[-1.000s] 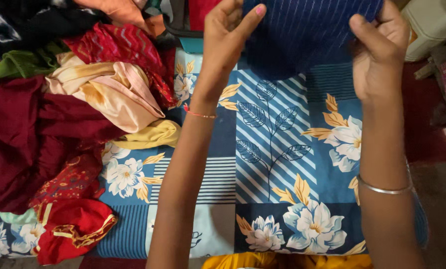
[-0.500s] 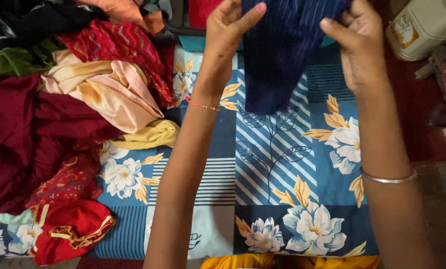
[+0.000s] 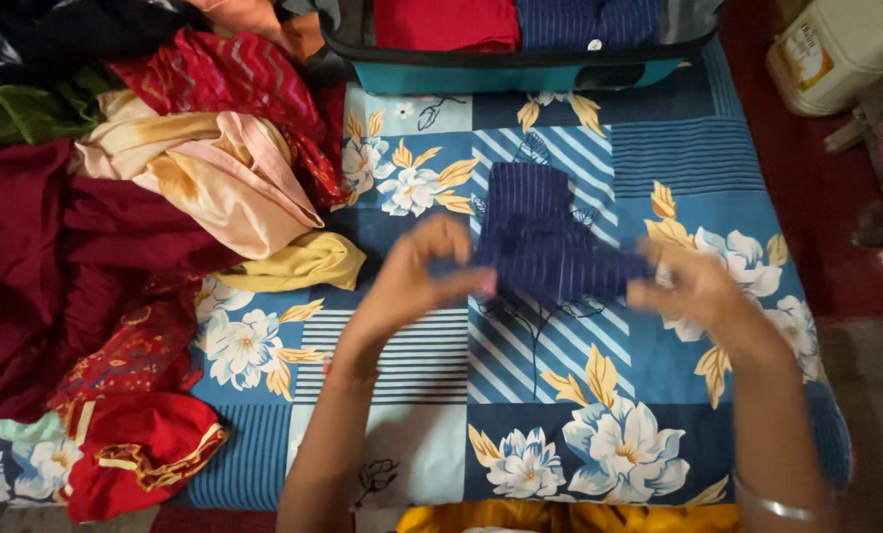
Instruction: The person folds a blue shirt and green pants on a bed, placing the folded items into a suitcase.
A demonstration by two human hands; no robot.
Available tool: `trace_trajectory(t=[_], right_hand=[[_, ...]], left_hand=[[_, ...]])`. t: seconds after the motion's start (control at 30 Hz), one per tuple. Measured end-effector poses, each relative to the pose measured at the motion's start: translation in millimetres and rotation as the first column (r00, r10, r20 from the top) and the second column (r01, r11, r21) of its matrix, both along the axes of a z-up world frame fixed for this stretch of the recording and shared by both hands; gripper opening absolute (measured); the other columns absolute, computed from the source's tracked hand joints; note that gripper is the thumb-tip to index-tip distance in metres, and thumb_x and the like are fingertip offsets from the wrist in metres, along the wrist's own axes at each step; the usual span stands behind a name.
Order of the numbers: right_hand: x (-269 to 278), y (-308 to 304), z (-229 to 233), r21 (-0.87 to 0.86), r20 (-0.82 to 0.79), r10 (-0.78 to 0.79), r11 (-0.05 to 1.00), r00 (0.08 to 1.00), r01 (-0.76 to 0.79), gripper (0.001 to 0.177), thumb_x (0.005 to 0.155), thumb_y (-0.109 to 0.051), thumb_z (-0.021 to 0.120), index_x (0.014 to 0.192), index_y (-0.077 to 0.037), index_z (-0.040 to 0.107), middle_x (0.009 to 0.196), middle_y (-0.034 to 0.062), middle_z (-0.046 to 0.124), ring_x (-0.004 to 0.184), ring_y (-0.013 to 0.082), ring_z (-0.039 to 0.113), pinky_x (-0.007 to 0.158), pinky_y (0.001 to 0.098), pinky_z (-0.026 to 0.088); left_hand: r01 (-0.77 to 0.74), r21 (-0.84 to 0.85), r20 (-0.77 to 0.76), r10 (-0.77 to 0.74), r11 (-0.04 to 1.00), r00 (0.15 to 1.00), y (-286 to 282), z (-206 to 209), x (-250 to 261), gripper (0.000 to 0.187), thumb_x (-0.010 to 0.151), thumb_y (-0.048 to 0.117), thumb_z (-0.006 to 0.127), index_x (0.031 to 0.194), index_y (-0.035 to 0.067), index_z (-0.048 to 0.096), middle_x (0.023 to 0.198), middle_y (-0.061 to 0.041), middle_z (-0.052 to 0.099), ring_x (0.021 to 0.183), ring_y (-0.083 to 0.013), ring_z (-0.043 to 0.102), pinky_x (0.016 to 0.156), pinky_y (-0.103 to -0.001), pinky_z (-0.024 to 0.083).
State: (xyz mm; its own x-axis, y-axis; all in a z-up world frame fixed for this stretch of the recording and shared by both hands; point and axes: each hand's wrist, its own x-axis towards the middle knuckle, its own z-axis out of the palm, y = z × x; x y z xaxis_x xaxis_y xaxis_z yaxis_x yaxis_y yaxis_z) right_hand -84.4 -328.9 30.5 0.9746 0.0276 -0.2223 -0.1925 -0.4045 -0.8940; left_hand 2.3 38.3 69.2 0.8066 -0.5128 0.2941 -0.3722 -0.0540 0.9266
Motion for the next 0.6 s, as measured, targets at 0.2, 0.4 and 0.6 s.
trace_trajectory(t=[0.2, 0.4, 0.6], right_hand=[[-50.6, -3.2, -67.2, -0.067, -0.160, 0.474, 0.870, 0.866, -0.489, 0.034, 0.089, -0.034, 0.072, 0.106, -0.005, 0.079, 0.121, 0.0081, 0.074, 0.113, 0.0200, 0.071, 0.094, 0.0343, 0.056], [-16.9, -2.1, -55.6, 0.132, 0.006, 0.024, 0.991, 1.000, -0.025, 0.035, 0.102, -0.035, 0.057, 0.103, -0.002, 0.067, 0.111, 0.0087, 0.078, 0.092, 0.0178, 0.067, 0.084, 0.0287, 0.055], [44.7, 54.6, -77.5, -0.119, 0.036, -0.025, 0.992, 0.999, 0.029, 0.047, 0.088, -0.039, 0.073, 0.123, -0.007, 0.066, 0.094, 0.0111, 0.067, 0.076, 0.0142, 0.059, 0.065, 0.0299, 0.047]], left_hand=[[0.489, 0.330, -0.231, -0.433, 0.808, 0.871, 48.4, -42.2, -44.3, 0.026, 0.081, 0.023, 0.086, 0.098, 0.004, 0.078, 0.095, -0.006, 0.075, 0.088, -0.0165, 0.074, 0.081, -0.029, 0.060], [-0.108, 0.304, -0.075, 0.137, 0.946, 0.988, -2.1, -62.1, -18.3, 0.043, 0.089, 0.038, 0.075, 0.111, 0.002, 0.073, 0.093, -0.010, 0.078, 0.081, -0.0192, 0.076, 0.075, -0.032, 0.059], [-0.441, 0.379, 0.473, 0.240, 0.813, 0.848, -69.9, -104.4, 12.0, 0.073, 0.077, 0.047, 0.082, 0.127, -0.004, 0.063, 0.107, -0.022, 0.068, 0.091, -0.0383, 0.069, 0.074, -0.042, 0.055]])
